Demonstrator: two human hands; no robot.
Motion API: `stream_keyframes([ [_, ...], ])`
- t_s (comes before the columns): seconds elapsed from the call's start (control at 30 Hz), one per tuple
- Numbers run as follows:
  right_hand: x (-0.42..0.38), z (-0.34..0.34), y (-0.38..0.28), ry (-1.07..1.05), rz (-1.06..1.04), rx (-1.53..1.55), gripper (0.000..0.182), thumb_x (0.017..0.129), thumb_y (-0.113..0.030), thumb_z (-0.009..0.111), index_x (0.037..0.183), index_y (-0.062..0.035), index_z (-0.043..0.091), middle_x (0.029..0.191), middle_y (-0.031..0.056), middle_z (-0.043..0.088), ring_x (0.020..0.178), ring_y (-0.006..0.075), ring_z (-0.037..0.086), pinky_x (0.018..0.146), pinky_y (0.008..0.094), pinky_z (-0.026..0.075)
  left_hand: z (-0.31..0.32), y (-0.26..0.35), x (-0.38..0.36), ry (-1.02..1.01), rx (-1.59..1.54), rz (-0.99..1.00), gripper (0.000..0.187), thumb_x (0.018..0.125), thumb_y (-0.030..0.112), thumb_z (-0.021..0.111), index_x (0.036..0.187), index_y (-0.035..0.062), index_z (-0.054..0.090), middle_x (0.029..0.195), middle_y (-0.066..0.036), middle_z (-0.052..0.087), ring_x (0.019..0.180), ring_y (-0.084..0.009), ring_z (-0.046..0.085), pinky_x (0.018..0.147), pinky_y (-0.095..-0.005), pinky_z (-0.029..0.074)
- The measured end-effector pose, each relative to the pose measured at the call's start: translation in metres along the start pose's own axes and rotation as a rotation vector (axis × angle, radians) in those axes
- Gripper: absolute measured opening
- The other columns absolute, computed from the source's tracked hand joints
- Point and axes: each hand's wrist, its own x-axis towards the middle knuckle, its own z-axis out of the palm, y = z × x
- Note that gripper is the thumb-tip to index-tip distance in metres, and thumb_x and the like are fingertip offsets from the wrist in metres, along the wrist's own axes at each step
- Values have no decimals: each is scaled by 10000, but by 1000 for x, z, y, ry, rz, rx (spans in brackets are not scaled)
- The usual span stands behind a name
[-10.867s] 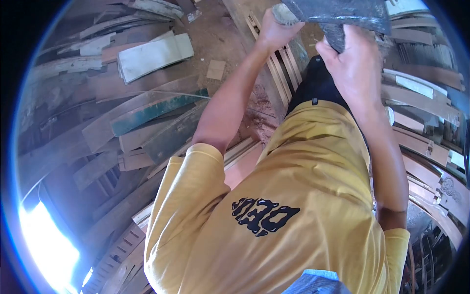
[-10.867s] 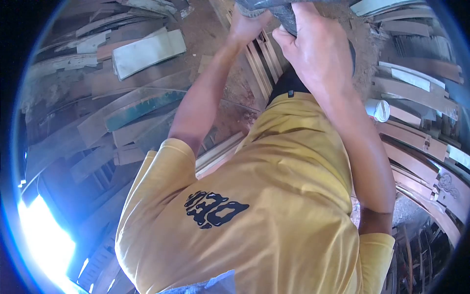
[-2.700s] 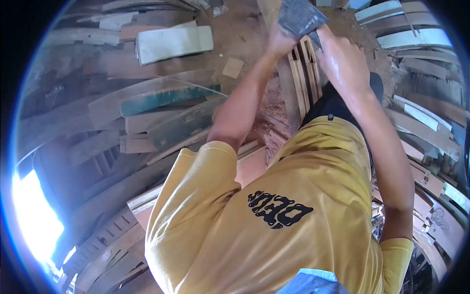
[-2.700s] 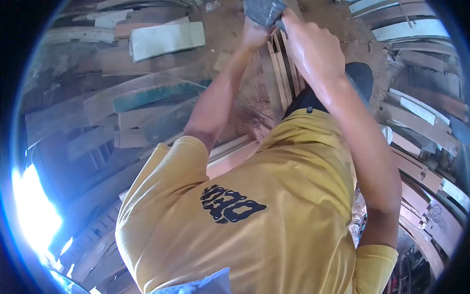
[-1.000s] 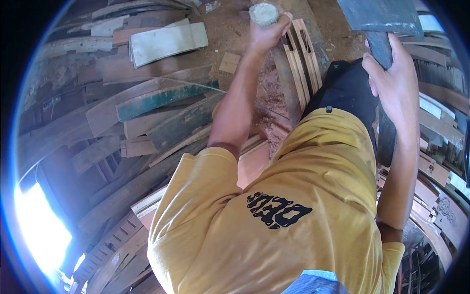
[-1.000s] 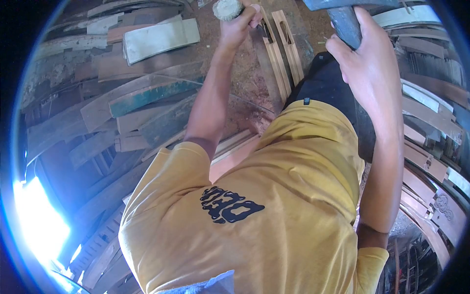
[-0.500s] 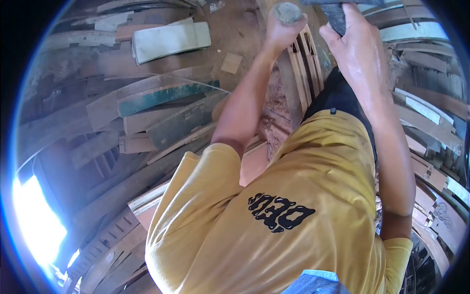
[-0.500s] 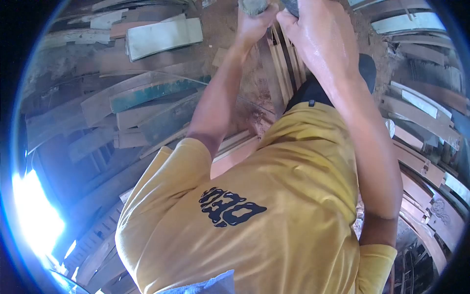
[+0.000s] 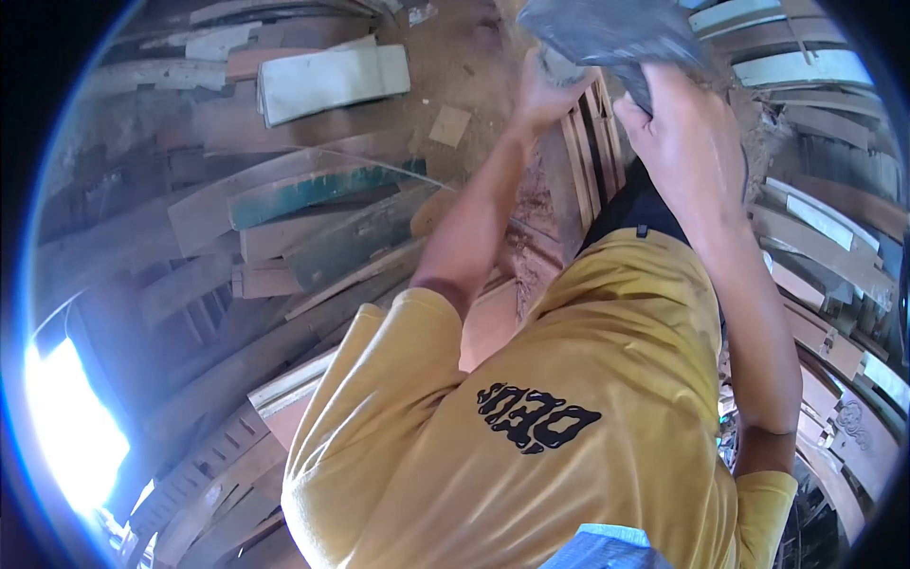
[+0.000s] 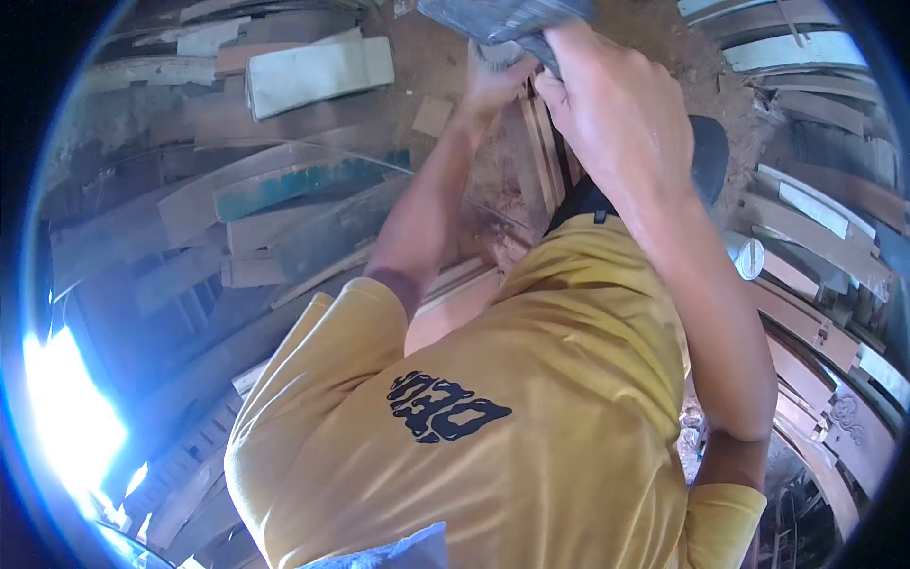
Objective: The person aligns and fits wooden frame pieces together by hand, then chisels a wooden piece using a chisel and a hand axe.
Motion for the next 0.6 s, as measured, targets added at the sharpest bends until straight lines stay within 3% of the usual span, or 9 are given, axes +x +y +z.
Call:
stream_keyframes([
  [0.07,-14,11,3,-31,27,95,262,884,-111,650,1143,-99,610,851,233,723,793,451,721,718,559,582,-1,-3,-4,-71,117,-62,400,750,77,836,1123,6,709,1085,-112,761,1013,-195,709,921,-348,545],
  [0.13,-4,0,-4,-57,59,-23,275,883,-104,652,1156,-102,613,852,230,723,815,450,723,737,564,582,-6,-9,-1,-129,194,22,417,734,70,843,1128,19,715,1119,-116,756,1058,-242,710,939,-352,540],
  [0.23,1,-27,-6,-106,44,-58,398,889,-152,734,1248,-111,568,841,256,711,834,471,702,728,545,584,1,-13,8,83,66,129,270,768,96,814,1004,-3,726,963,-111,762,941,-251,730,825,-357,565],
  [0.37,-8,-50,-17,109,148,235,371,889,-151,735,1224,-37,623,983,253,714,941,435,707,823,483,543,-12,-85,69,-41,-188,-334,176,788,125,817,858,28,688,855,-85,723,784,-188,697,706,-353,564],
  [0.43,-21,-63,-15,91,184,275,378,885,-138,728,1227,-22,615,994,252,715,952,433,702,838,471,539,-5,-59,39,59,-51,-261,177,803,133,802,757,36,662,751,-63,689,688,-166,671,629,-348,537],
  [0.47,-28,-67,-10,61,245,325,386,880,-125,721,1230,-6,607,1004,251,716,963,432,698,852,459,535,0,-30,18,49,76,-97,189,802,121,794,716,33,650,715,-56,678,670,-162,668,611,-341,526],
  [0.5,-33,-64,-1,109,261,323,410,858,-127,733,1243,-36,624,852,262,667,801,421,678,750,478,516,6,3,-2,60,205,67,209,801,109,786,675,30,639,680,-49,667,651,-158,665,593,-334,514],
  [0.6,-47,-75,2,139,274,334,409,850,-115,742,1232,-22,626,849,248,662,779,408,669,757,456,525,-1,28,-38,-81,137,-25,200,802,119,799,706,30,648,728,-64,695,713,-164,698,635,-315,524],
])
